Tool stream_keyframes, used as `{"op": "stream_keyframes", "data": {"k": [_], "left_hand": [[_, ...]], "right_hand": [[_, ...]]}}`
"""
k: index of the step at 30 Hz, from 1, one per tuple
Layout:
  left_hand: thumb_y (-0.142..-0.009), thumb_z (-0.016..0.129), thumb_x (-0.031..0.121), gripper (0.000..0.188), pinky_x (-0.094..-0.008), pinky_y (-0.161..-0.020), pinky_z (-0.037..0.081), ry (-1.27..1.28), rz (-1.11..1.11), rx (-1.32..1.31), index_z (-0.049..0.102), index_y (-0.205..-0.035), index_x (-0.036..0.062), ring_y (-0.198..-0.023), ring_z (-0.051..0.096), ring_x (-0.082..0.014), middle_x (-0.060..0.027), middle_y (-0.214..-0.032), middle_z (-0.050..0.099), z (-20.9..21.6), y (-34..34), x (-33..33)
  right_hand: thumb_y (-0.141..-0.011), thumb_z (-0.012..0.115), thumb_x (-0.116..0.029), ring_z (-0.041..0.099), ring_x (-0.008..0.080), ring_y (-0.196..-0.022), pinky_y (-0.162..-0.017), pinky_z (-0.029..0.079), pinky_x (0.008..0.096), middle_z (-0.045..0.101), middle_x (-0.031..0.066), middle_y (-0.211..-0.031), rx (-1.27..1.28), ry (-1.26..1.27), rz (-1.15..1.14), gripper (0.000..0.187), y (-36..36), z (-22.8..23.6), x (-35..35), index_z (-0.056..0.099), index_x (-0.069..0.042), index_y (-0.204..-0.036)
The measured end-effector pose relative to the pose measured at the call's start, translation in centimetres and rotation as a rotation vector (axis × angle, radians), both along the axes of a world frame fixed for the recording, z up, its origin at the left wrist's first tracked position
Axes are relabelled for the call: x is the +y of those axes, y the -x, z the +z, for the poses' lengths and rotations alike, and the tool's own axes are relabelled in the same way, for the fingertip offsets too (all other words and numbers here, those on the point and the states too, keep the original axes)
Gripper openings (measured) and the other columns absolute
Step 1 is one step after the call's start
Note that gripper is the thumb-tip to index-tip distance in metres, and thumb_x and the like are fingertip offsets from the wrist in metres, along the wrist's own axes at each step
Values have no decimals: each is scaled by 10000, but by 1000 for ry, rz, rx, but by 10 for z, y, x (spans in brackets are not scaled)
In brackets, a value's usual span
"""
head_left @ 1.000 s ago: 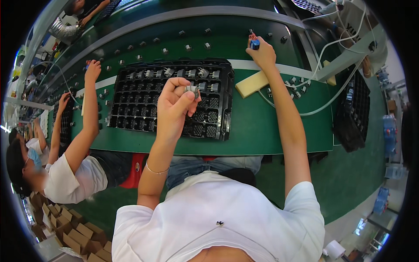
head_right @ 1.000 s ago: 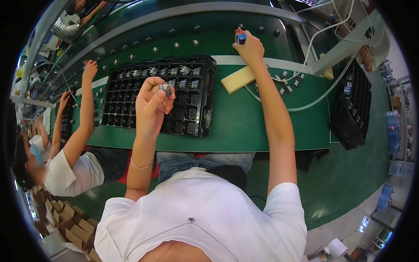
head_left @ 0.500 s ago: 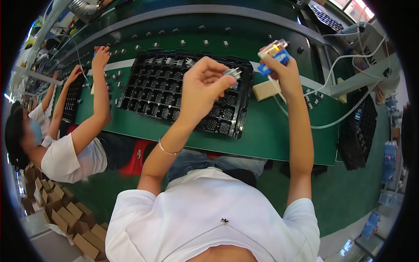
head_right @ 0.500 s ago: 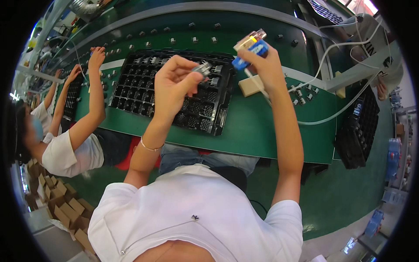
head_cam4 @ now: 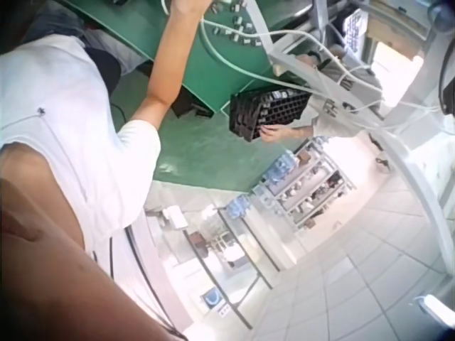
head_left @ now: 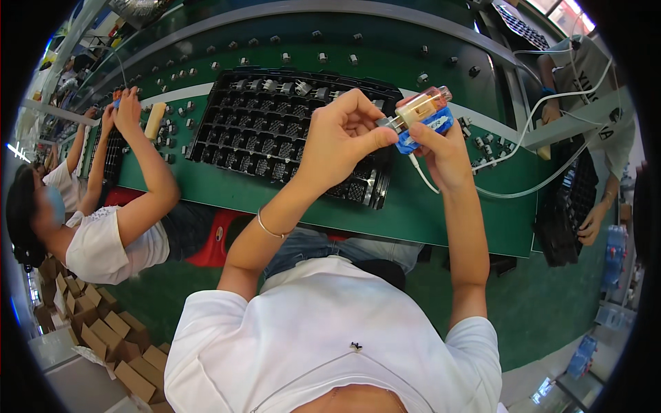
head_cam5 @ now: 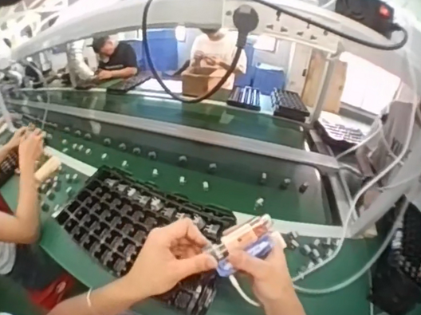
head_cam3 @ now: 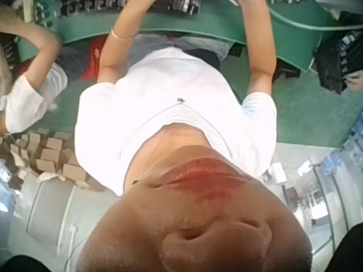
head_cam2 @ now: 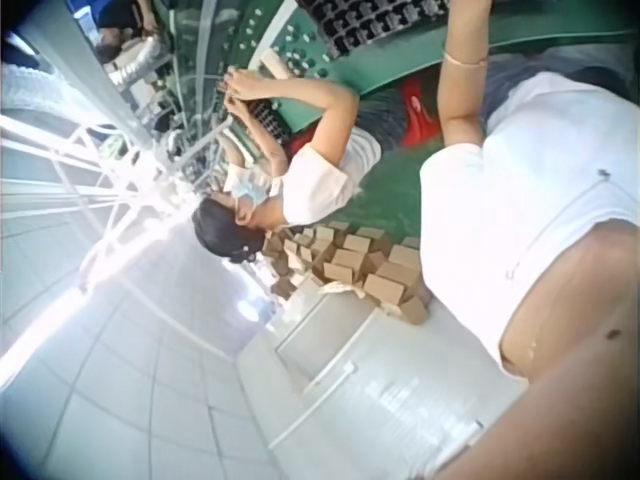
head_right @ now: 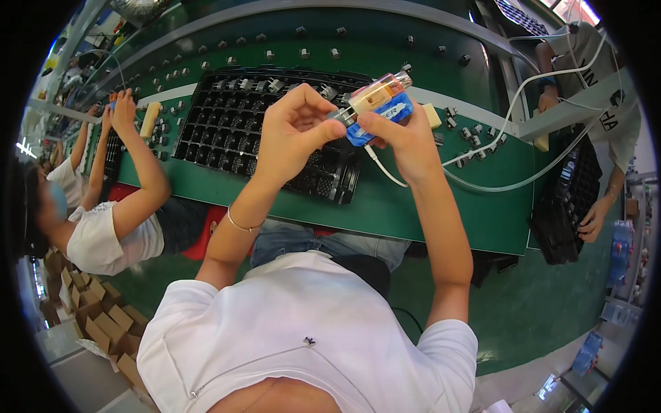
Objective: Assembling components of an electronic vaping device at a factory workstation.
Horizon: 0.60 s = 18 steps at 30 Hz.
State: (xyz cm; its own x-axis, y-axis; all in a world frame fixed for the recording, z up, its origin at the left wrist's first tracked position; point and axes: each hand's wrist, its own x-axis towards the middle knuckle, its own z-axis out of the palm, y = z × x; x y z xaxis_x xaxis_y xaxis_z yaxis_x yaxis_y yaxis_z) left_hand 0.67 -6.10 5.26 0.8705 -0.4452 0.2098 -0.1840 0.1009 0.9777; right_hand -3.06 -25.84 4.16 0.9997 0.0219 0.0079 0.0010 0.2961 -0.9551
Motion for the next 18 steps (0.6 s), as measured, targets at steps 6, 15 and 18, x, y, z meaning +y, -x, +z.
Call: {"op": "stream_keyframes", "data": {"k": [6, 15, 18], "left_hand": [[-786, 824, 91, 308, -163, -602, 453, 21, -55, 44, 572, -948, 21, -685, 582, -27, -2, -817, 636, -3, -1, 1], [-770, 772, 441, 455, -419, -678, 532, -902, 542, -564, 666, -941, 33, -782, 687, -325, -147, -830, 699, 9, -76, 93], [-854, 659, 537, 497, -471, -691, 530, -1551, 629, -398, 665, -885, 42, -871, 679, -372, -166, -907, 706, 1, -123, 152]], "right_hand": [[-814, 787, -224, 657, 164, -989, -805, 540, 271, 638, 97, -1164, 48, -106, 112, 560, 2, -13, 3, 529, -20, -1268], [-864, 719, -207, 583, 61, -674, -553, 424, 183, 666, 25, -872, -33, 457, -355, 383, 10, -32, -62, 608, -19, -1179], [-847, 746, -187, 617, 94, -778, -674, 500, 231, 676, 66, -935, -162, 862, -554, 474, -2, -68, -84, 588, 46, -1228]]}}
